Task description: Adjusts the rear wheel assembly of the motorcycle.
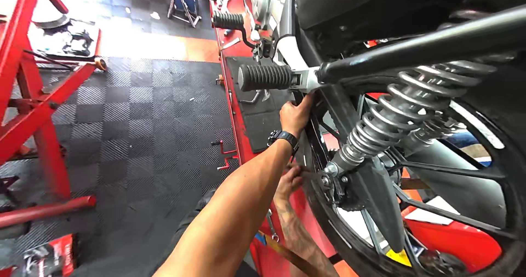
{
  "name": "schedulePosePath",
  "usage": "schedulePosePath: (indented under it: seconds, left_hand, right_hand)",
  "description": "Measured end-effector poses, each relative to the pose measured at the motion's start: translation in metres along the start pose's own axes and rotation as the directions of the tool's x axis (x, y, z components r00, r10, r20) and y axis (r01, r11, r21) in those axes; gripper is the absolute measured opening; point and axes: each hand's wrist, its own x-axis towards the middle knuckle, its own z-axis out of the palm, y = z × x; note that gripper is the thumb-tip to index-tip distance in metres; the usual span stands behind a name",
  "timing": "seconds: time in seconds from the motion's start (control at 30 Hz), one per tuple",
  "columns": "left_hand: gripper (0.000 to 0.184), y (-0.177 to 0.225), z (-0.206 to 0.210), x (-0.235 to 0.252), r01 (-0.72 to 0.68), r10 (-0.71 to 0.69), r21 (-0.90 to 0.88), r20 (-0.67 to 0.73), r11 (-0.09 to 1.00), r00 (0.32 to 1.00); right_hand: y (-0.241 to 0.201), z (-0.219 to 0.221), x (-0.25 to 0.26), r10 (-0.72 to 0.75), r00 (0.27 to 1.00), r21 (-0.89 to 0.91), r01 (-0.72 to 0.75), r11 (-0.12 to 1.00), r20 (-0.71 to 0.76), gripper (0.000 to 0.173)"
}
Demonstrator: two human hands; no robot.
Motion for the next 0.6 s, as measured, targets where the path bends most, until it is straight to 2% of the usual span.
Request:
schedulePosePath:
  seconds: [0.03,0.07,0.1,0.17,0.23,0.3,0.43,0.5,0.6]
  left_hand:
    - [0.066,0.000,-0.001,0.000,0.001,-0.001,0.006,-0.004,1.000,1.000]
    - [0.067,0.001,-0.002,0.000,0.006,-0.006,0.014,-0.003,1.000,1.000]
    - [0.067,0.002,-0.003,0.000,0.008,-0.008,0.019,0.003,1.000,1.000]
    - [0.069,0.001,-0.003,-0.002,0.015,-0.015,0.028,0.017,0.999,1.000]
    - [0.070,0.001,-0.005,-0.004,0.014,-0.015,0.031,0.029,0.999,0.999]
    - [0.068,0.003,-0.005,-0.006,0.006,-0.007,0.024,0.026,1.000,1.000]
    - [0.067,0.003,-0.005,-0.007,0.005,-0.005,0.007,0.027,1.000,1.000]
    - [0.066,0.001,-0.004,-0.006,0.003,-0.003,-0.012,0.027,1.000,1.000]
    - [0.067,0.000,-0.004,-0.004,0.001,0.000,-0.029,0.032,1.000,0.999]
  right_hand:
    - [-0.054,0.011,0.009,0.169,0.986,-0.005,-0.169,0.986,0.009,0.026]
    - [-0.077,0.014,0.013,0.135,0.989,-0.010,-0.134,0.991,0.055,0.030]
    - [-0.079,0.010,0.016,0.038,0.992,-0.032,-0.035,0.999,0.117,0.035]
    - [-0.029,-0.013,0.016,-0.265,0.935,-0.050,0.284,0.957,0.235,0.040]
    - [-0.031,-0.043,0.005,-0.102,0.916,-0.169,0.180,0.969,0.389,0.036]
    - [-0.047,-0.066,-0.007,0.068,0.915,-0.255,0.040,0.966,0.398,0.034]
    - [-0.088,-0.111,-0.026,0.255,0.885,-0.314,-0.133,0.940,0.389,0.030]
    - [-0.108,-0.126,-0.025,0.288,0.889,-0.400,-0.133,0.907,0.356,0.031]
    - [-0.126,-0.137,-0.017,0.260,0.897,-0.487,-0.059,0.872,0.357,0.032]
